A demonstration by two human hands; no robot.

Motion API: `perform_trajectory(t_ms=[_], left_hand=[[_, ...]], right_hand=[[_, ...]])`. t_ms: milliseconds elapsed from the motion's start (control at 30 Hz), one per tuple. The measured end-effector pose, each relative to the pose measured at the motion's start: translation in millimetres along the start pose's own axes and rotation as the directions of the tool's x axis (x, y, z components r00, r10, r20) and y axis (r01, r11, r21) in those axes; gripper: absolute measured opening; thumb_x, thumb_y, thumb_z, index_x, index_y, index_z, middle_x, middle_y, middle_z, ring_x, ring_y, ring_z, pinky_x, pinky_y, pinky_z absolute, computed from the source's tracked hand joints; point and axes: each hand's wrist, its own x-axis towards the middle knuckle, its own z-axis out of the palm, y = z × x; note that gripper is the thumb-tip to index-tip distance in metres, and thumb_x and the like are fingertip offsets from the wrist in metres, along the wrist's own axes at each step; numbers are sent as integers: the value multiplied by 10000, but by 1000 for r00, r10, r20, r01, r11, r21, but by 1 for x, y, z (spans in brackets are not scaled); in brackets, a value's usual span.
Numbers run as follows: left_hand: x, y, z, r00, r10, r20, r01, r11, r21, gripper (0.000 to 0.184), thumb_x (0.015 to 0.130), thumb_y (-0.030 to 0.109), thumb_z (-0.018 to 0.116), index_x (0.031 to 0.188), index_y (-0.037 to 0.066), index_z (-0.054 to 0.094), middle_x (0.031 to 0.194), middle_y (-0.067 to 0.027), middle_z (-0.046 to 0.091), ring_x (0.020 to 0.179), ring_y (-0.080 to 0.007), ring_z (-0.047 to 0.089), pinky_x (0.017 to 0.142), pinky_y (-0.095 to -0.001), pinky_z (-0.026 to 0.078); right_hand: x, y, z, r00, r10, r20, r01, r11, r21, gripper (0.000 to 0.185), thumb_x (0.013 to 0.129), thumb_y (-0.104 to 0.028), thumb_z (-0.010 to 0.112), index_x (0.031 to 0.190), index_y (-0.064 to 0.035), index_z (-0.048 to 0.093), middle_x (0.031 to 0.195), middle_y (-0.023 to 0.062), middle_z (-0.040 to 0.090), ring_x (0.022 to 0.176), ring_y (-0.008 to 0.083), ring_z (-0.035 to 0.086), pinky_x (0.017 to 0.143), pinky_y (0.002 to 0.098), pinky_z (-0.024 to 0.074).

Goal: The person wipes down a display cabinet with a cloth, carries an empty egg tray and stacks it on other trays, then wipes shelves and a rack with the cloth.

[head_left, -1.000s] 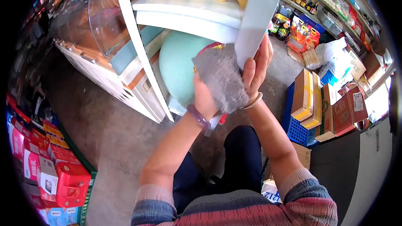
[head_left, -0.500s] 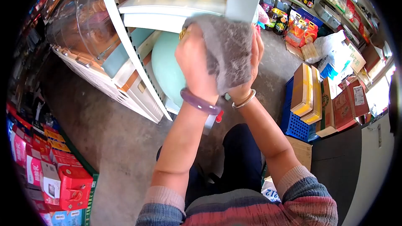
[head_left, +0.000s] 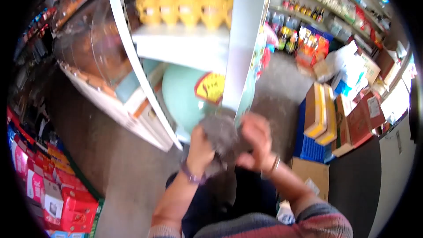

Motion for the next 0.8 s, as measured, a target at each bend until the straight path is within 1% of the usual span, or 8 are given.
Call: perform_trajectory(t_ms=[67, 133, 267, 367, 467, 567, 700, 800], left_hand=[[-12, 17, 15, 960, -279, 21, 250, 824, -509, 306, 804, 30, 594, 1102, -37, 576, 1008, -95, 644, 928, -156, 601, 801, -303, 481], [-7, 33, 11, 927, -243, 285, 234, 970, 65, 328, 842, 41, 573, 1162, -29, 551, 1069, -107, 626, 978, -147, 583, 858, -285, 464], [-9, 75, -5, 970, -27, 242, 3, 995, 99, 364, 872, 20, 579, 1227, -33, 520, 1164, -131, 609, 1091, -181, 584, 935, -288, 438], [-11, 88, -15, 994, 58, 92, -51, 996, -68, 313, 882, 14, 519, 1181, -73, 549, 1072, -174, 644, 996, -269, 636, 894, -355, 475], [-4, 83, -18, 1000, 10, -17, -11, 997, -73, 270, 892, 44, 514, 1124, -75, 582, 982, -168, 672, 902, -246, 656, 853, -342, 492], [-2, 72, -19, 998, -46, -40, 43, 995, -86, 258, 895, 47, 511, 1109, -75, 589, 952, -166, 675, 861, -233, 656, 834, -336, 495], [-6, 59, -23, 997, -45, -55, 40, 994, -98, 233, 909, 41, 505, 1090, -74, 594, 905, -162, 673, 805, -225, 651, 797, -331, 498], [-6, 49, -34, 997, -55, -60, 48, 993, -112, 214, 920, 3, 502, 1104, -71, 582, 924, -155, 668, 836, -205, 650, 803, -315, 516]], right_hand=[[-25, -35, 15, 956, 281, 90, -276, 959, -59, 776, 647, -260, 828, 1307, -123, 443, 1288, 253, 442, 1068, 425, 556, 901, 455, 469], [-69, -16, 37, 814, 580, -1, -542, 760, 358, 642, 674, -19, 713, 1267, -56, 472, 1181, 218, 542, 1073, 337, 579, 912, 371, 469], [63, -23, -40, 780, 620, -88, -540, 737, 407, 451, 696, 105, 401, 1084, 19, 615, 1102, 113, 626, 1037, 210, 587, 927, 322, 445], [171, -24, -87, 894, 36, -447, -88, 991, -97, 447, 708, 88, 435, 1111, 3, 607, 1140, 144, 613, 1099, 249, 555, 976, 348, 405], [285, -30, -105, 769, -544, -336, 281, 759, -587, 387, 754, 13, 535, 1131, -26, 610, 1205, 203, 535, 1136, 365, 503, 973, 383, 386], [335, -3, -96, 822, -565, -71, 361, 614, -702, 549, 883, -119, 540, 1391, -28, 351, 1447, 204, 309, 1297, 365, 370, 1099, 424, 266], [278, 22, -63, 794, -580, -182, 395, 720, -571, 464, 767, -39, 617, 1226, -39, 550, 1277, 224, 489, 1160, 406, 476, 985, 438, 388], [174, 36, -20, 923, -358, -142, 258, 849, -462, 501, 693, 32, 626, 1187, 0, 547, 1402, 295, 350, 1320, 492, 302, 1068, 547, 290]])
